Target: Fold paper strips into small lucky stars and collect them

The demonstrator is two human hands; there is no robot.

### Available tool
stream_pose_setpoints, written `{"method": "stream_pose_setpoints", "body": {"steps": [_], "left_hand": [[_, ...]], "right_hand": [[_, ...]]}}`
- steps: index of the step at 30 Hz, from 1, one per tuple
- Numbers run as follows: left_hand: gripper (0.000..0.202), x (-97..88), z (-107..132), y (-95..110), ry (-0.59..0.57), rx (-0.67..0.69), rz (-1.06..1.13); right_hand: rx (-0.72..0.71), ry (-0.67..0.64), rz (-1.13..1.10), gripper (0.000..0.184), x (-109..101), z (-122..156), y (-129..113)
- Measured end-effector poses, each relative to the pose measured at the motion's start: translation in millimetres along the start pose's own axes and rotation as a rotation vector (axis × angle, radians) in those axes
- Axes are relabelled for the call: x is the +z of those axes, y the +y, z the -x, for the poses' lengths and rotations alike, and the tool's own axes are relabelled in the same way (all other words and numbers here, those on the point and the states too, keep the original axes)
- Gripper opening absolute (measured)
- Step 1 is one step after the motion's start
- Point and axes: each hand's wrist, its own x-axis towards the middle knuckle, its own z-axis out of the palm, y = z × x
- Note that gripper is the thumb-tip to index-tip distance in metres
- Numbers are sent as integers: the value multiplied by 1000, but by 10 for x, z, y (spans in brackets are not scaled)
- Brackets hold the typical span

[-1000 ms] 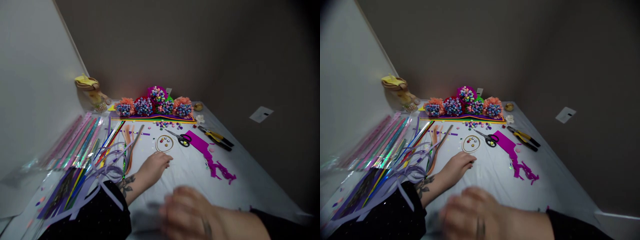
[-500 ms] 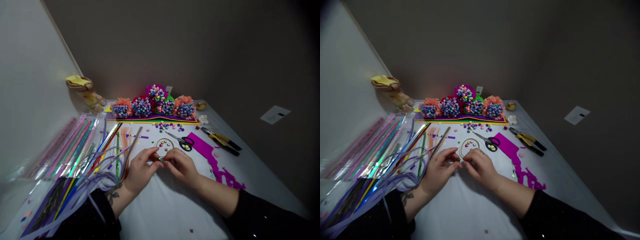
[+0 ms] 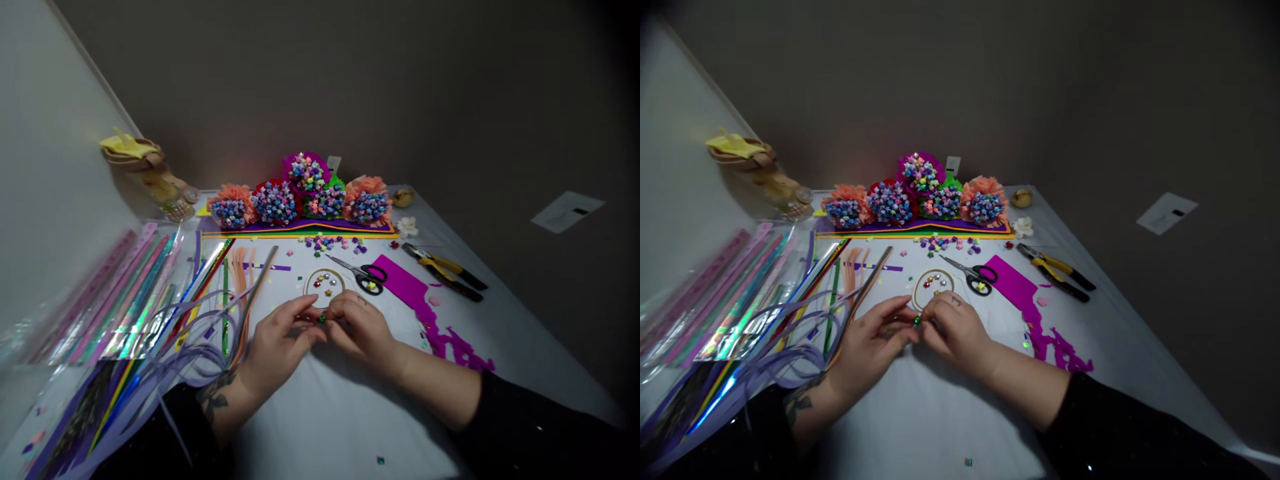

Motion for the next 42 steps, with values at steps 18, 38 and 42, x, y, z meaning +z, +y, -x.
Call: {"method": "stream_pose_setpoints", "body": {"steps": [18, 38, 42], "left_hand": [[16, -63, -97, 23, -212, 165, -398], [13, 152, 466, 674, -717, 395, -413], [25, -288, 214, 1102, -921, 19, 110]], "right_hand": [[-18, -160, -3, 12, -13, 9, 95], [118, -198, 141, 20, -75, 46, 240], [76, -272, 119, 20, -44, 73, 240]]}}
